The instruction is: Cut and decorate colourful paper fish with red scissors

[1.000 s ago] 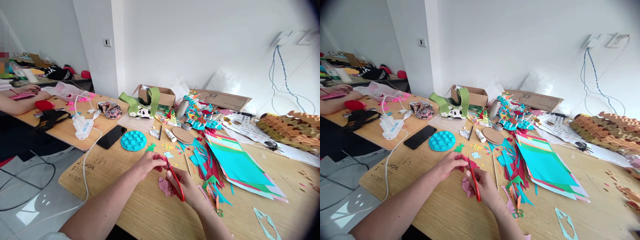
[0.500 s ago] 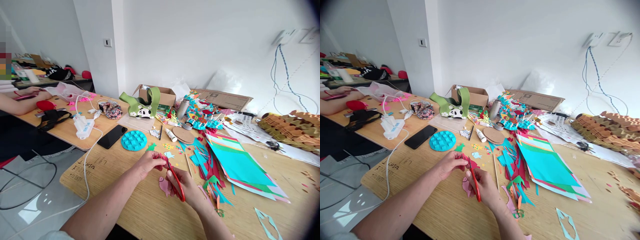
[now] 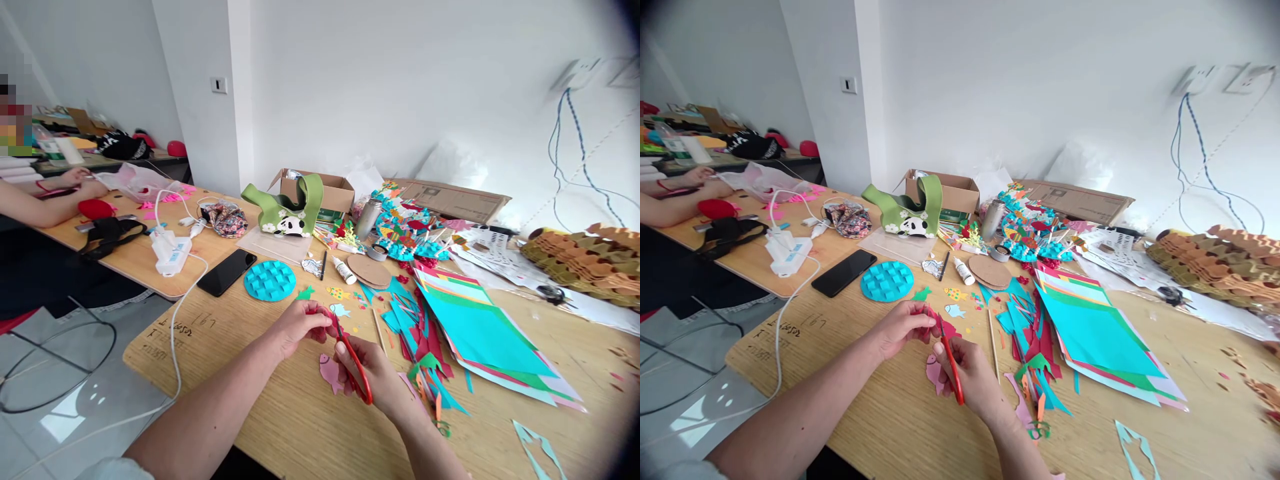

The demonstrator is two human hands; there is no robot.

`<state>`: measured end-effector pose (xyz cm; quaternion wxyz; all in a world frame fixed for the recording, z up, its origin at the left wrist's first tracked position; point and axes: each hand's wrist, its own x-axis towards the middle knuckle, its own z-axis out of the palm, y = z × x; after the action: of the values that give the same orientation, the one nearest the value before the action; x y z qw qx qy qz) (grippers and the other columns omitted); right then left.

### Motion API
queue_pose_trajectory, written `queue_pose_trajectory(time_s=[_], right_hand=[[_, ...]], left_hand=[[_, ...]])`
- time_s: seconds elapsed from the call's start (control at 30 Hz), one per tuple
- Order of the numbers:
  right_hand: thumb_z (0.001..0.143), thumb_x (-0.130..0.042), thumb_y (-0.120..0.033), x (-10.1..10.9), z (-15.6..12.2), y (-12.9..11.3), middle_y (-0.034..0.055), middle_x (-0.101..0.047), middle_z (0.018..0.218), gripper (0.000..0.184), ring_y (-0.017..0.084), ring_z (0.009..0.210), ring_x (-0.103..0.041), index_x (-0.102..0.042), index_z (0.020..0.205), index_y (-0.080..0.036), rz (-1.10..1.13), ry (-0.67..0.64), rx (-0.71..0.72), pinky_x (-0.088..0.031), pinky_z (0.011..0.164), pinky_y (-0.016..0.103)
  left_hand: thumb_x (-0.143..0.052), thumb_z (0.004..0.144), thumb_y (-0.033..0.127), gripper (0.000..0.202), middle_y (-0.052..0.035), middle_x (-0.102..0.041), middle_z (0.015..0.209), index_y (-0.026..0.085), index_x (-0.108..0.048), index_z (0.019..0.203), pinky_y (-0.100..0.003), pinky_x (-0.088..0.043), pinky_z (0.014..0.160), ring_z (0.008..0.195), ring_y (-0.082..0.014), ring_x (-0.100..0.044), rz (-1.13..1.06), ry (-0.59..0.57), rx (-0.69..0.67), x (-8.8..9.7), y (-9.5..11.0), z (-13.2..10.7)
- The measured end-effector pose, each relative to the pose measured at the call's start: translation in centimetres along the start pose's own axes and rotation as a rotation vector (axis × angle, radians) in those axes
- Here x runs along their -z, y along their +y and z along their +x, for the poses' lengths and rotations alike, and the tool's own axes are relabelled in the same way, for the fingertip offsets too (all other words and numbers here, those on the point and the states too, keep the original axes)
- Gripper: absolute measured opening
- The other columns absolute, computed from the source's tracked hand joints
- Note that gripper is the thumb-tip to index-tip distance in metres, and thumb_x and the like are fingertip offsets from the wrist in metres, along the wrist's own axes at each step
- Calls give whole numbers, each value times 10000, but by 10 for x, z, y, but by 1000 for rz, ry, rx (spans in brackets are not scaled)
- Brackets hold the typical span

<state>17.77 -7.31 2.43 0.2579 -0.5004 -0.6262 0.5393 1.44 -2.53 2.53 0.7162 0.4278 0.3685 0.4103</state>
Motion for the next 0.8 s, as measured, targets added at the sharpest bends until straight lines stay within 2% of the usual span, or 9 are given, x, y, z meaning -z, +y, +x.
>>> queue_pose_trajectory(time_s=[0.2,0.37,0.47,0.53,0.6,0.67,0.7,0.8], right_hand=[[771,-447,-711,-1,0,-6,5,-575,512,547,99,411,-511,-479,667,-176,41,3,-8,-355,407,209],[781,-445,-705,1,-5,-15,0,-565,507,556,92,396,-502,-519,693,-161,167,-7,-41,-335,391,200],[815,-452,-658,2,-6,-13,-10,-551,515,520,88,395,-498,-532,713,-154,312,-15,-8,-324,381,193],[829,-449,-641,2,-5,-9,-12,-545,514,510,86,390,-494,-538,723,-150,387,-13,7,-316,372,189],[831,-445,-640,1,-4,-6,-10,-549,515,511,87,389,-496,-539,733,-147,423,5,3,-307,366,188],[826,-443,-649,-2,-3,-6,-5,-559,518,515,92,394,-506,-533,743,-149,425,24,-5,-302,367,189],[820,-445,-656,-4,-3,-7,-4,-562,514,518,93,395,-508,-527,743,-150,416,33,-5,-305,371,190],[794,-448,-690,-10,-3,-11,-6,-557,489,541,85,382,-496,-507,717,-158,363,58,3,-315,379,190]], left_hand=[[-682,625,247,167,-36,-650,631,123,-602,702,-219,-415,522,506,-87,-527,-26,13,-17,2,-3,2],[-692,658,287,253,-39,-651,721,140,-582,831,-238,-435,541,524,-91,-535,-67,46,-11,3,-3,4],[-689,665,274,338,-67,-644,934,163,-582,966,-267,-466,641,721,-136,-604,-40,126,-64,1,-3,5],[-682,680,268,365,-85,-607,1093,180,-585,1021,-284,-458,756,930,-174,-589,65,220,-162,0,-3,4],[-684,689,273,348,-83,-589,1143,186,-597,1015,-295,-422,846,1036,-193,-542,227,348,-303,-2,-4,3],[-672,710,299,245,-71,-622,1039,176,-619,915,-297,-409,847,978,-190,-549,380,421,-421,-4,-5,1],[-658,722,315,194,-61,-636,942,169,-623,844,-294,-416,814,902,-182,-561,423,412,-448,-5,-6,0],[-631,733,347,200,-25,-608,696,156,-604,680,-275,-424,682,694,-153,-549,402,274,-395,-9,-9,-1]])
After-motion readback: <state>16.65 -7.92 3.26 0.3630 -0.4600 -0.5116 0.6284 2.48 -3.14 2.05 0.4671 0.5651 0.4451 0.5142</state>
